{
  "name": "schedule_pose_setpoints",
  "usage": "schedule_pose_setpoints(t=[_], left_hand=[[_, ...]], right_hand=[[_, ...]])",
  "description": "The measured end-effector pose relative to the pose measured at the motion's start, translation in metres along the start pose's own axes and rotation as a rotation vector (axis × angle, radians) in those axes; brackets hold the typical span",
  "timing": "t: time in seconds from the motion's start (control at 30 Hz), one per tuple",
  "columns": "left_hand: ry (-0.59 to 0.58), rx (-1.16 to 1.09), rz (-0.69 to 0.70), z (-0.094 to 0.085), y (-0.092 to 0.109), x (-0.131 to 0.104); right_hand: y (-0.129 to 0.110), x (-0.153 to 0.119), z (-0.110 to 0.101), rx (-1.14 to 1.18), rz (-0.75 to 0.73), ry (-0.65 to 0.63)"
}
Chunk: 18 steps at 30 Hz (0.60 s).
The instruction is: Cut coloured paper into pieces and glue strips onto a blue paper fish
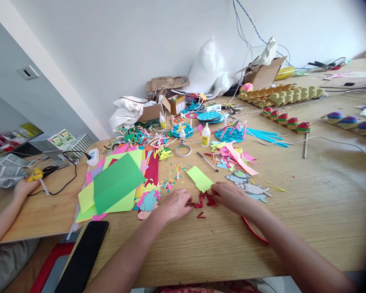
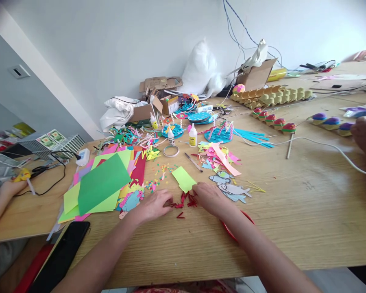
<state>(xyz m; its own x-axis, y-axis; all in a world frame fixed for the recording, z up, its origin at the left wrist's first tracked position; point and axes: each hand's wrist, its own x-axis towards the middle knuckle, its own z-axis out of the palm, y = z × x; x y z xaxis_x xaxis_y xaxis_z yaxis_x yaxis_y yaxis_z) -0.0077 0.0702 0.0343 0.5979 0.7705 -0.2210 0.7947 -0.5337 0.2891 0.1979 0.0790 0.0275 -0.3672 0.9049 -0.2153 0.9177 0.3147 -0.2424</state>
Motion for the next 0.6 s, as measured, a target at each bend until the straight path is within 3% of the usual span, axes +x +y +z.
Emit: schedule_pose_setpoints(t=[0.23,0.4,0.6], left_hand=[[-0.014,0.076,-0.05,0.007,0.0,-0.018],[0.076,0.002,-0.063,0.017,0.004,-0.006],[0.165,-0.164,-0.049,0.026,0.005,0.009]], right_hand=[[-0.003,-0.014,0.006,0.084,0.028,-0.032],[-0.016,-0.009,0.016,0.125,0.036,-0.016],[-0.03,-0.006,0.013,0.195,-0.022,-0.012]])
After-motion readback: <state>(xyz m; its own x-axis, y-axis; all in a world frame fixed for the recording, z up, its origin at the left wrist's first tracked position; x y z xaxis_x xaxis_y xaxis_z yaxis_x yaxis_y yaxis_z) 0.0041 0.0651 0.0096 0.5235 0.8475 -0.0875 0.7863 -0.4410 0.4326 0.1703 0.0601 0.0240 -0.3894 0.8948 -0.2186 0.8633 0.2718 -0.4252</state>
